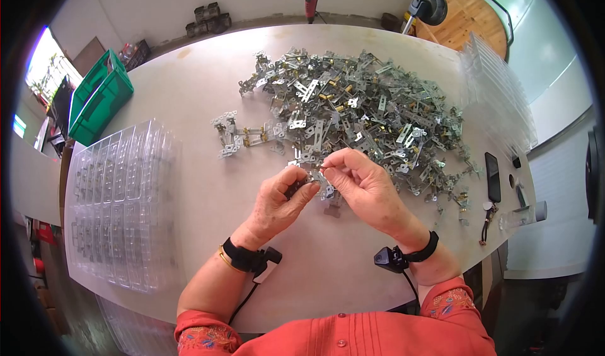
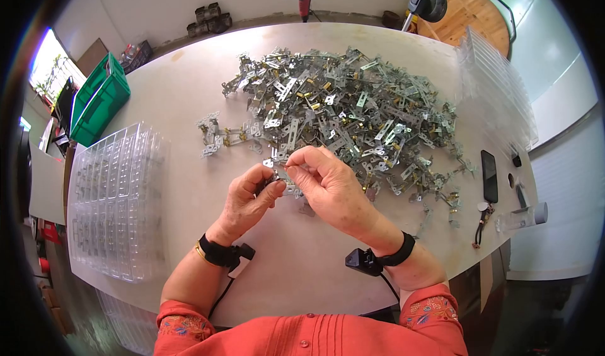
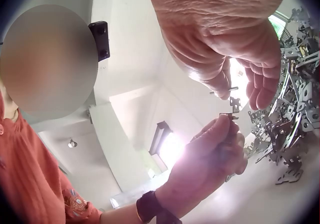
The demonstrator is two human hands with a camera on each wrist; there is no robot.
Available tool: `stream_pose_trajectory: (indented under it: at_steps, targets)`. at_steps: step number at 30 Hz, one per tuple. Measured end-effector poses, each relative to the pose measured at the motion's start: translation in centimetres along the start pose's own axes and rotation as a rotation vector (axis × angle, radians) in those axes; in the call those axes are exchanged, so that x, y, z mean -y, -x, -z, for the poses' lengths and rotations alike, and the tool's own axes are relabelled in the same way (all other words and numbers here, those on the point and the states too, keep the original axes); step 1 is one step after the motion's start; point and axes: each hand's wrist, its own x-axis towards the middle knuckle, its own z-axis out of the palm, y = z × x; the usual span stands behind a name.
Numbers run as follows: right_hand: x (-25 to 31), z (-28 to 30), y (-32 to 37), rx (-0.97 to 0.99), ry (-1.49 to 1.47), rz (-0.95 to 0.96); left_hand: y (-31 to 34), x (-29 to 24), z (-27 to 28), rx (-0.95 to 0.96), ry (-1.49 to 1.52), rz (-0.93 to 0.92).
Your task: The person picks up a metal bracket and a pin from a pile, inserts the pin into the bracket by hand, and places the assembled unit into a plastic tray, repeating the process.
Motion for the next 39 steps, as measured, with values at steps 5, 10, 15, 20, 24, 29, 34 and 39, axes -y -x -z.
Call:
stream_pose_trajectory:
  at_steps: [5,10,15,20,24,29,34,39]
  targets:
    - [-0.2,-0.5,0.3,0.057,-0.051,-0.135,0.0,0.1,0.1,-0.015,-0.062,-0.067]
    - [0.0,-0.2,0.2,0.014,0.035,-0.121,-0.1,-0.3,0.5,0.024,-0.100,-0.122]
    - [0.7,0.1,0.0,-0.039,-0.046,-0.083,-0.1,-0.9,0.8,0.021,0.103,0.044]
    - [0.8,0.6,-0.2,-0.058,-0.084,-0.094,-0.2,-1.1,1.5,0.242,0.279,0.140]
    - [0.3,0.6,-0.2,-0.067,-0.103,-0.058,-0.2,-0.5,1.3,0.282,0.391,0.159]
    - [0.8,1.4,-0.8,-0.242,0.311,0.374,-0.3,-0.6,0.9,0.157,0.498,0.151]
    - [2.1,0.6,0.4,-0.095,0.190,0.064,-0.4,-0.1,0.6,0.097,0.505,0.119]
    - [2.0,0.1,0.5,-0.095,0.302,0.086,-0.3,-0.1,0.5,0.048,0.444,0.124]
